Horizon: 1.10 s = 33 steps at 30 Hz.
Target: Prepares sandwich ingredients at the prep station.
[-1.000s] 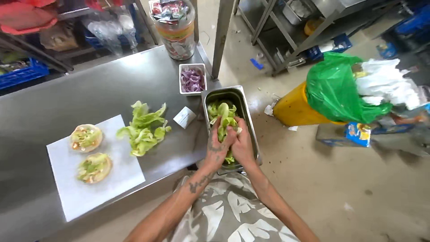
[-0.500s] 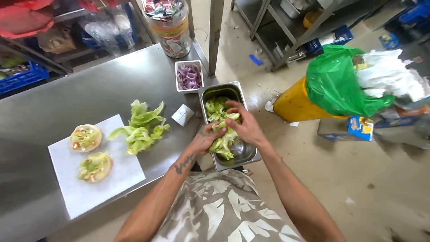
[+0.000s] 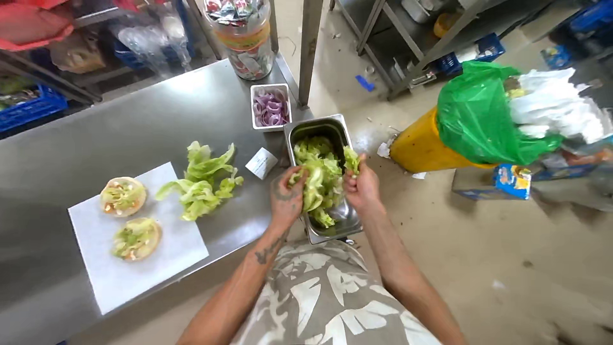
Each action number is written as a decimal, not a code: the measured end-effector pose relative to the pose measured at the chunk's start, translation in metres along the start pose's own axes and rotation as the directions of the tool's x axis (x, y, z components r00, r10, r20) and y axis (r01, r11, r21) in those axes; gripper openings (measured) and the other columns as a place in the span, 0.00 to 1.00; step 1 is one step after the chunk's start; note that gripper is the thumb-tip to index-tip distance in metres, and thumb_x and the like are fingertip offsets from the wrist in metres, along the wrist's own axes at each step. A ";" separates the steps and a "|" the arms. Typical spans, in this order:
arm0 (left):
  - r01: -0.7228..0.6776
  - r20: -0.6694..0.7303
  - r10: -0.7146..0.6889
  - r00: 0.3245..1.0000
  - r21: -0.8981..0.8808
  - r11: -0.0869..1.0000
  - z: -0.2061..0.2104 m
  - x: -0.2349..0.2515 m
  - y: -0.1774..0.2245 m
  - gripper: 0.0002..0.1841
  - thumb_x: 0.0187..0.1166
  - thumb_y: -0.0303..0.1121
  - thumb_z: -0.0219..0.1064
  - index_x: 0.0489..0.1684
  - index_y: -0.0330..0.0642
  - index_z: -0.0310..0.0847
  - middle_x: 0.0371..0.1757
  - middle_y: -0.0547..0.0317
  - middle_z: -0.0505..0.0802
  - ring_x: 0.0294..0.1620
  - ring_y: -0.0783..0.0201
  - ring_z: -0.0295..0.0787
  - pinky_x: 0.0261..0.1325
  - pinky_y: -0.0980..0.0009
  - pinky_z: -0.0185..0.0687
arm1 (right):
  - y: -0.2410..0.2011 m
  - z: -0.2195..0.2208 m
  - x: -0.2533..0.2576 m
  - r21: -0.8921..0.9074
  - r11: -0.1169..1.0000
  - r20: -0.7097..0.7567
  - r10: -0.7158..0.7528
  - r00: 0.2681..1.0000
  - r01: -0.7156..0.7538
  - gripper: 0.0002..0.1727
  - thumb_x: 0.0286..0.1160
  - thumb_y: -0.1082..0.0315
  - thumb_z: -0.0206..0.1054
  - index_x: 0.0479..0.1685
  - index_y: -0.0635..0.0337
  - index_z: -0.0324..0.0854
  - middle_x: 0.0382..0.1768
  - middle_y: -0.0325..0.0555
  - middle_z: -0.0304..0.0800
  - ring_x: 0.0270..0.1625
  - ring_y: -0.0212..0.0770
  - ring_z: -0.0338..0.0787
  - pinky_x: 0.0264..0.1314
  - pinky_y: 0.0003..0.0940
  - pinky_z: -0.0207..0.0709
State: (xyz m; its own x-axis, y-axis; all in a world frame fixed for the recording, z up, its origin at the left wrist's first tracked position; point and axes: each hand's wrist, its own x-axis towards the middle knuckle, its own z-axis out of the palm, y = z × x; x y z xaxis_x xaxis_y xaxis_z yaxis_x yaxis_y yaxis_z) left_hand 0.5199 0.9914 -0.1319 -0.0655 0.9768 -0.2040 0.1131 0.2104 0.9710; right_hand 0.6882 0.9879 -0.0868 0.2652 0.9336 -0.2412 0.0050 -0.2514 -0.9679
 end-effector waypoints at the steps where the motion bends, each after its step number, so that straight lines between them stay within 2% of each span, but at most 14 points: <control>1: 0.010 0.007 -0.010 1.000 0.005 1.000 -0.007 0.003 -0.002 0.12 0.85 0.31 0.64 0.58 0.37 0.87 0.50 0.52 0.92 0.49 0.66 0.90 0.57 0.63 0.87 | 0.026 -0.006 0.018 0.050 0.999 0.016 -0.004 1.000 0.004 0.25 0.97 0.52 0.43 0.41 0.64 0.72 0.16 0.41 0.74 0.09 0.27 0.67 0.10 0.17 0.62; 3: 0.072 0.049 -0.070 0.996 -0.025 0.997 -0.016 0.006 -0.008 0.11 0.85 0.32 0.66 0.57 0.38 0.87 0.48 0.53 0.92 0.46 0.66 0.90 0.54 0.63 0.88 | 0.035 -0.017 0.035 -0.203 0.975 0.116 0.116 0.986 -0.091 0.27 0.94 0.47 0.49 0.39 0.60 0.80 0.19 0.39 0.76 0.13 0.31 0.70 0.15 0.29 0.68; 5: 0.090 0.099 -0.085 0.991 -0.039 0.995 -0.017 0.011 -0.010 0.11 0.85 0.33 0.67 0.57 0.39 0.87 0.48 0.54 0.92 0.45 0.66 0.91 0.52 0.64 0.89 | 0.028 -0.021 0.042 -0.480 0.877 0.229 0.112 0.967 0.012 0.27 0.93 0.46 0.51 0.44 0.60 0.83 0.28 0.49 0.82 0.23 0.44 0.83 0.27 0.46 0.81; 8: 0.031 0.181 -0.037 0.983 0.036 0.999 -0.016 0.015 -0.003 0.15 0.84 0.35 0.67 0.66 0.44 0.84 0.58 0.53 0.92 0.54 0.64 0.91 0.61 0.61 0.88 | 0.012 -0.023 0.041 -0.713 0.688 0.314 0.136 0.940 0.138 0.32 0.90 0.39 0.51 0.82 0.48 0.74 0.53 0.52 0.93 0.42 0.52 0.96 0.44 0.59 0.90; 10: -0.013 0.207 -0.008 0.978 0.102 0.995 -0.015 0.013 0.005 0.20 0.83 0.36 0.69 0.70 0.44 0.77 0.60 0.50 0.89 0.56 0.60 0.89 0.61 0.57 0.87 | -0.002 -0.019 0.029 -0.747 0.631 0.318 0.061 0.946 0.210 0.35 0.90 0.37 0.48 0.87 0.46 0.69 0.62 0.52 0.90 0.54 0.55 0.93 0.58 0.64 0.84; 13: -0.115 0.217 0.084 0.973 0.133 0.984 -0.006 0.005 0.012 0.15 0.83 0.33 0.69 0.62 0.37 0.78 0.52 0.50 0.90 0.51 0.63 0.90 0.56 0.61 0.88 | 0.002 0.003 0.005 -0.625 0.718 0.338 -0.105 0.935 0.306 0.30 0.89 0.40 0.52 0.69 0.56 0.80 0.38 0.49 0.91 0.35 0.48 0.92 0.39 0.56 0.87; 16: -0.104 0.181 0.101 0.978 0.004 0.995 0.008 0.004 0.005 0.10 0.87 0.31 0.61 0.55 0.37 0.83 0.49 0.52 0.90 0.48 0.65 0.89 0.56 0.63 0.86 | 0.031 0.033 0.001 -0.438 0.849 0.129 -0.267 0.955 0.297 0.22 0.91 0.50 0.53 0.38 0.59 0.79 0.19 0.41 0.77 0.21 0.39 0.80 0.25 0.41 0.76; 17: -0.042 0.134 0.054 0.989 -0.092 0.995 0.013 0.004 0.002 0.10 0.87 0.34 0.61 0.54 0.37 0.82 0.45 0.54 0.91 0.44 0.65 0.90 0.51 0.63 0.89 | 0.034 0.041 0.000 -0.274 0.947 0.042 -0.162 0.986 0.168 0.22 0.92 0.53 0.52 0.38 0.61 0.80 0.22 0.42 0.78 0.25 0.37 0.80 0.29 0.37 0.76; 19: 0.090 0.071 -0.072 0.995 -0.317 0.944 0.021 0.001 0.003 0.13 0.89 0.37 0.60 0.60 0.37 0.78 0.44 0.55 0.91 0.42 0.65 0.92 0.50 0.63 0.92 | 0.011 0.041 -0.015 0.128 0.951 0.018 0.282 0.959 -0.282 0.23 0.96 0.51 0.46 0.64 0.58 0.79 0.45 0.44 0.88 0.43 0.33 0.88 0.49 0.32 0.83; 20: 0.130 0.056 -0.118 0.992 -0.410 0.903 0.023 0.001 0.005 0.14 0.90 0.38 0.59 0.63 0.39 0.76 0.45 0.56 0.91 0.43 0.65 0.92 0.51 0.63 0.92 | 0.013 0.038 -0.014 0.316 0.868 0.011 0.401 0.916 -0.383 0.23 0.95 0.48 0.45 0.68 0.51 0.77 0.46 0.39 0.88 0.39 0.30 0.86 0.42 0.27 0.82; 22: 0.141 0.024 -0.147 0.989 -0.473 0.870 0.024 0.005 0.001 0.14 0.90 0.38 0.59 0.62 0.39 0.76 0.42 0.57 0.90 0.40 0.65 0.91 0.47 0.63 0.92 | 0.033 0.031 0.004 0.437 0.854 -0.125 0.367 0.922 -0.281 0.20 0.95 0.48 0.46 0.51 0.51 0.78 0.26 0.35 0.82 0.16 0.25 0.73 0.14 0.20 0.66; 24: 0.116 -0.005 -0.130 0.992 -0.419 0.901 0.018 0.011 -0.005 0.14 0.90 0.40 0.60 0.59 0.38 0.78 0.40 0.55 0.91 0.37 0.64 0.91 0.45 0.63 0.92 | 0.043 0.008 0.015 0.130 0.991 -0.230 0.060 0.971 -0.031 0.22 0.96 0.53 0.47 0.42 0.58 0.80 0.20 0.35 0.77 0.14 0.26 0.71 0.15 0.23 0.68; 27: 0.094 -0.021 -0.106 0.994 -0.312 0.945 0.013 0.015 -0.004 0.16 0.89 0.42 0.61 0.59 0.38 0.78 0.40 0.55 0.90 0.38 0.64 0.91 0.46 0.62 0.92 | 0.044 -0.018 0.025 -0.408 0.883 -0.108 -0.299 0.948 0.232 0.23 0.93 0.53 0.51 0.35 0.61 0.79 0.21 0.40 0.73 0.22 0.35 0.75 0.28 0.37 0.74; 33: -0.042 -0.144 0.011 0.989 -0.209 0.977 -0.006 0.025 -0.002 0.16 0.89 0.42 0.62 0.59 0.39 0.78 0.38 0.57 0.90 0.35 0.66 0.91 0.43 0.65 0.92 | 0.044 -0.047 0.031 -0.687 0.681 0.085 -0.272 0.959 0.254 0.24 0.92 0.52 0.55 0.37 0.64 0.82 0.22 0.51 0.80 0.26 0.50 0.83 0.31 0.54 0.76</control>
State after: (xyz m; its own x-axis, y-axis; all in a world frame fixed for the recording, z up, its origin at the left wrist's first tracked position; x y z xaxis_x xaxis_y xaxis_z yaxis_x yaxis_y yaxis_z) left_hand 0.5119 1.0153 -0.1377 -0.2066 0.9630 -0.1729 -0.0944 0.1562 0.9832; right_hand 0.7420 0.9940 -0.1334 0.1712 0.9849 0.0258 0.7331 -0.1098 -0.6712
